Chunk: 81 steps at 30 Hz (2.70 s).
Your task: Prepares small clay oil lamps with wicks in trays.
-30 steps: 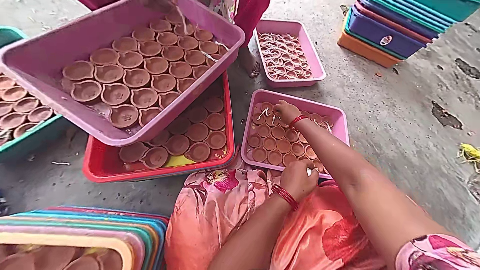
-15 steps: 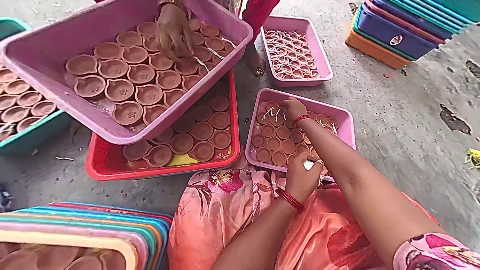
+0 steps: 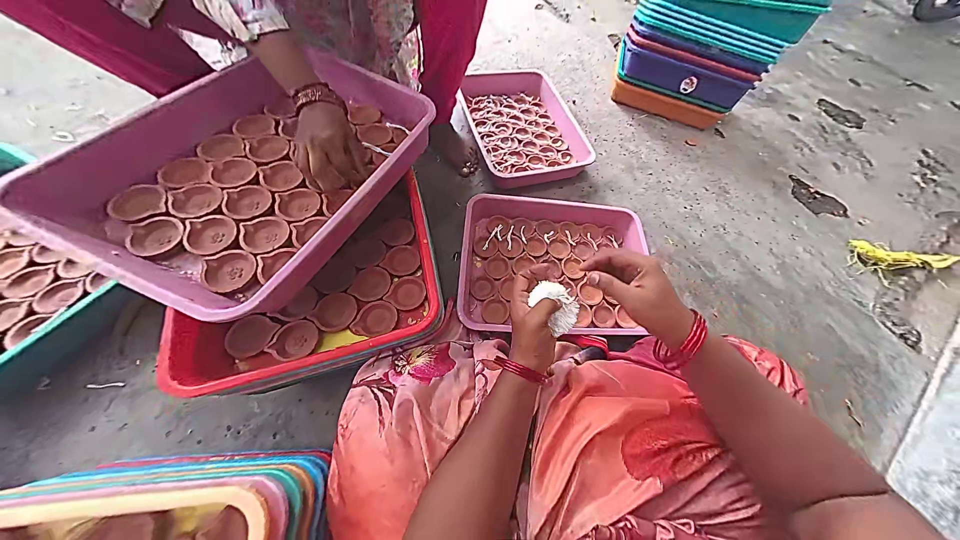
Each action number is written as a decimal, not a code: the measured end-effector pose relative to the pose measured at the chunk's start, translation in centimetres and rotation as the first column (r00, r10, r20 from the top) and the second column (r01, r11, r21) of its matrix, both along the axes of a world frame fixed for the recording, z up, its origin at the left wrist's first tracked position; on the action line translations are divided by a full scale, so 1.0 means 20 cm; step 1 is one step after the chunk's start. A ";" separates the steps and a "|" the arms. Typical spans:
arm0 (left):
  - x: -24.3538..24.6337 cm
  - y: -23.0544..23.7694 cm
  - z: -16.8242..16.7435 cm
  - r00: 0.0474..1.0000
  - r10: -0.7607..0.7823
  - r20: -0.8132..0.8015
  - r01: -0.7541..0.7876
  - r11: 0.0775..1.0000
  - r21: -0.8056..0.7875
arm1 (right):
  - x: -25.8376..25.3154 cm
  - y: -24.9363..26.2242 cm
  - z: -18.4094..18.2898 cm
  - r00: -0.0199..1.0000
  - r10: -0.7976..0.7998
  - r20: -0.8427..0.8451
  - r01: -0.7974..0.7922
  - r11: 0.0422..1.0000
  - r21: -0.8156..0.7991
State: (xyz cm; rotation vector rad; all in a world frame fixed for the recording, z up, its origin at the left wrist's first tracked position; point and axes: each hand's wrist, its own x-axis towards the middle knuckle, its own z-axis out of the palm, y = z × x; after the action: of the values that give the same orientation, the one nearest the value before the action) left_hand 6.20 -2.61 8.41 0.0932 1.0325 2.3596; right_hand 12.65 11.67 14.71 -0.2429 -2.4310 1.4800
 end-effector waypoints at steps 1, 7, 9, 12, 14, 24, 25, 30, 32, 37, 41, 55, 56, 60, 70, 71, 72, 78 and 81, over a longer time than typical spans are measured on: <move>0.00 -0.01 -0.01 0.999 0.002 -0.032 -0.002 1.000 -0.013 | 0.03 -0.02 -0.02 1.000 -0.018 -0.023 0.017 1.000 -0.021; 0.02 -0.03 -0.03 0.982 0.025 -0.186 -0.046 0.993 -0.109 | 0.04 -0.07 -0.08 1.000 0.012 0.023 -0.008 0.987 -0.163; 0.01 -0.03 -0.04 0.969 0.038 -0.243 -0.069 0.990 -0.123 | 0.03 -0.07 -0.09 0.999 0.034 0.023 -0.028 0.980 -0.196; 0.00 -0.02 -0.05 0.959 0.046 -0.281 -0.088 0.987 -0.138 | 0.02 -0.07 -0.10 0.998 0.042 0.039 -0.032 0.971 -0.236; 0.01 -0.01 -0.05 0.956 0.051 -0.290 -0.097 0.985 -0.145 | 0.03 -0.07 -0.11 0.997 0.041 0.061 -0.026 0.973 -0.229; 0.02 -0.02 -0.05 0.933 0.043 -0.358 -0.124 0.971 -0.206 | 0.03 -0.09 -0.13 1.000 -0.022 0.005 0.022 0.999 -0.031; 0.02 -0.02 -0.05 0.935 0.036 -0.352 -0.118 0.970 -0.214 | 0.03 -0.09 -0.14 1.000 -0.020 -0.007 0.020 1.000 -0.021; 0.02 -0.02 -0.03 0.948 -0.052 -0.315 -0.041 0.959 -0.281 | 0.02 -0.08 -0.15 0.998 0.009 -0.061 -0.003 0.995 0.101; 0.02 -0.02 -0.02 0.961 -0.061 -0.271 -0.021 0.957 -0.290 | 0.02 -0.07 -0.15 0.998 0.022 -0.058 -0.015 0.993 0.115; 0.02 -0.02 0.00 0.989 -0.065 -0.135 0.032 0.973 -0.229 | 0.02 -0.06 -0.14 0.999 0.028 0.042 -0.026 0.999 -0.045; 0.02 -0.03 0.00 0.990 -0.104 -0.097 0.082 0.975 -0.205 | 0.01 -0.06 -0.14 0.997 0.044 0.068 -0.031 0.983 -0.180; 0.02 -0.02 0.03 0.993 -0.069 0.099 0.076 0.994 -0.076 | 0.02 -0.05 -0.15 1.000 0.007 -0.017 -0.011 0.971 -0.241; 0.02 -0.02 0.03 0.993 -0.071 0.097 0.078 0.994 -0.077 | 0.01 -0.05 -0.15 0.999 0.012 -0.033 -0.019 0.979 -0.205; 0.02 -0.03 0.02 0.992 -0.092 0.089 0.100 0.992 -0.083 | 0.01 -0.04 -0.17 0.993 0.048 -0.109 -0.054 0.997 -0.051; 0.02 -0.03 0.02 0.991 -0.121 0.061 0.126 0.989 -0.084 | -0.01 0.00 -0.20 0.965 0.130 -0.226 -0.071 0.965 0.252; 0.02 -0.03 0.02 0.990 -0.125 0.059 0.130 0.988 -0.088 | -0.01 0.00 -0.21 0.963 0.143 -0.229 -0.071 0.953 0.295; 0.01 -0.03 0.02 0.990 -0.130 0.058 0.135 0.987 -0.091 | -0.02 0.01 -0.21 0.960 0.155 -0.231 -0.071 0.940 0.335; 0.00 -0.03 0.02 0.979 -0.201 0.040 0.205 0.967 -0.152 | -0.02 0.02 -0.21 0.964 0.195 -0.182 -0.084 0.869 0.487; 0.00 -0.04 0.03 0.974 -0.224 -0.016 0.211 0.937 -0.277 | -0.03 0.02 -0.21 0.960 0.211 -0.187 -0.072 0.825 0.561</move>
State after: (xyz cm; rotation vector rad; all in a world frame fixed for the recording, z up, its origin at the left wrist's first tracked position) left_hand 6.13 -3.36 8.98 0.1515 1.2918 2.0056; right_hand 12.11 12.08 10.51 0.2373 -2.5803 0.7329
